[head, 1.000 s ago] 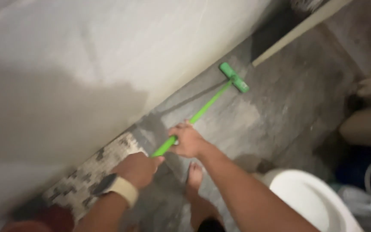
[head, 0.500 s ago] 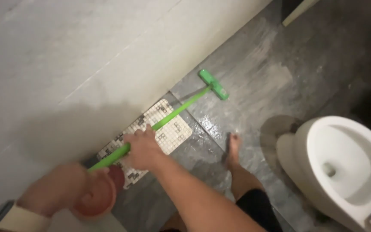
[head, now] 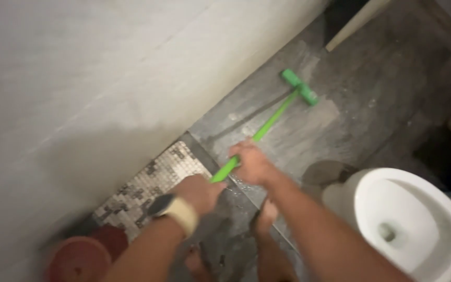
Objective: Scrubbing a bathroom floor using a brush and spray cleaning solution.
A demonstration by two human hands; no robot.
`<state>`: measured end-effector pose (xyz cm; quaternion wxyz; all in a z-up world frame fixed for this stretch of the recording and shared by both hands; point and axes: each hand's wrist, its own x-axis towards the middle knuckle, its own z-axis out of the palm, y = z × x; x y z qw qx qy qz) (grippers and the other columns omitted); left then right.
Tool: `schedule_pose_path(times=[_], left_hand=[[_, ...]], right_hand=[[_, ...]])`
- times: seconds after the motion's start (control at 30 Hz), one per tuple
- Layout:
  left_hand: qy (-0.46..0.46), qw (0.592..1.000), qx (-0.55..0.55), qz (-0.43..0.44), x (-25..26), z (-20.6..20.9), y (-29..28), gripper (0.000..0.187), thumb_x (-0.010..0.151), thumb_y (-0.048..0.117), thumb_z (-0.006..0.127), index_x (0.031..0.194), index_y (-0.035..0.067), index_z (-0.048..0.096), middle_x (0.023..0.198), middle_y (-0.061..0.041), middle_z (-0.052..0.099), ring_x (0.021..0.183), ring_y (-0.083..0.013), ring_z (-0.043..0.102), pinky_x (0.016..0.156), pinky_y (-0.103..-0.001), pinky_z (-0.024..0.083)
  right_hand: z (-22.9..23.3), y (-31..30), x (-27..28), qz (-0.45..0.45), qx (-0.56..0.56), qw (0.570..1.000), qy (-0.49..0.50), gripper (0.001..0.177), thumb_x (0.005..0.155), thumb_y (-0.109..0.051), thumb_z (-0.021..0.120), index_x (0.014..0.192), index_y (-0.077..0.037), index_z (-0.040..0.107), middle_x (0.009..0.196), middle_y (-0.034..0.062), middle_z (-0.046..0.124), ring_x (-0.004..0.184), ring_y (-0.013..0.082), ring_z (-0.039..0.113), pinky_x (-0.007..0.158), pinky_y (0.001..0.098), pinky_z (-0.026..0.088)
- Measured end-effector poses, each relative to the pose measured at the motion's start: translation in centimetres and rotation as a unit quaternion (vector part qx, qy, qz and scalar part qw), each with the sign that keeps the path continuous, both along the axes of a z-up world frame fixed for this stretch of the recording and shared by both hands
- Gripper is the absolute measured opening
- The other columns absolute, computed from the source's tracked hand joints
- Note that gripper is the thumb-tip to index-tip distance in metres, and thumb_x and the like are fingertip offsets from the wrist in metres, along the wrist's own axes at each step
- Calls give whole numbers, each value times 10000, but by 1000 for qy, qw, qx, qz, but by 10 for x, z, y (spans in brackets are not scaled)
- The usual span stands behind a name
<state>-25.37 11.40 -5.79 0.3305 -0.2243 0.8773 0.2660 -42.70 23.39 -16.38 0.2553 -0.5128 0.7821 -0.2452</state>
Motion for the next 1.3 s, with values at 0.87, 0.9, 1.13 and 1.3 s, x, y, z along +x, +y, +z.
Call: schedule_pose_path(times=[0.87, 0.9, 1.13, 1.3], left_hand=[[-93, 995, -19, -8, 279, 17, -89, 402, 950, 454, 487, 1281, 330, 679, 1023, -93, 778, 987, -303, 757, 873, -469, 549], [-107, 992, -7, 68, 292, 25, -92, 391, 927, 445, 536, 1262, 319, 694, 1027, -83, 797, 984, -293, 770, 873, -451, 556], [-217, 972, -69, 59, 194, 146, -57, 420, 1000, 490, 541, 1094, 184, 813, 1037, -147, 800, 1024, -356, 741, 896, -435, 565], [-127, 991, -37, 0, 144, 62, -49, 490, 1010, 566, 493, 1152, 181, 760, 1018, -189, 716, 1025, -399, 707, 899, -532, 545]], right_hand=[[43, -70, 289, 15, -17, 993, -116, 620, 654, -401, 854, 1188, -123, 705, 1219, 230, 627, 1356, 461, 455, 1245, 640, 43], [65, -76, 303, 40, 43, 985, -160, 617, 695, -422, 824, 1213, -123, 673, 1180, 197, 648, 1350, 408, 491, 1275, 641, 12], [76, -72, 234, 46, 114, 984, -131, 401, 792, -387, 801, 1102, -151, 709, 1165, 154, 660, 1345, 354, 488, 1310, 547, -9], [61, -39, 150, 12, 90, 987, -132, 335, 764, -350, 823, 1006, -148, 711, 1066, 130, 652, 1251, 329, 531, 1302, 496, 55]])
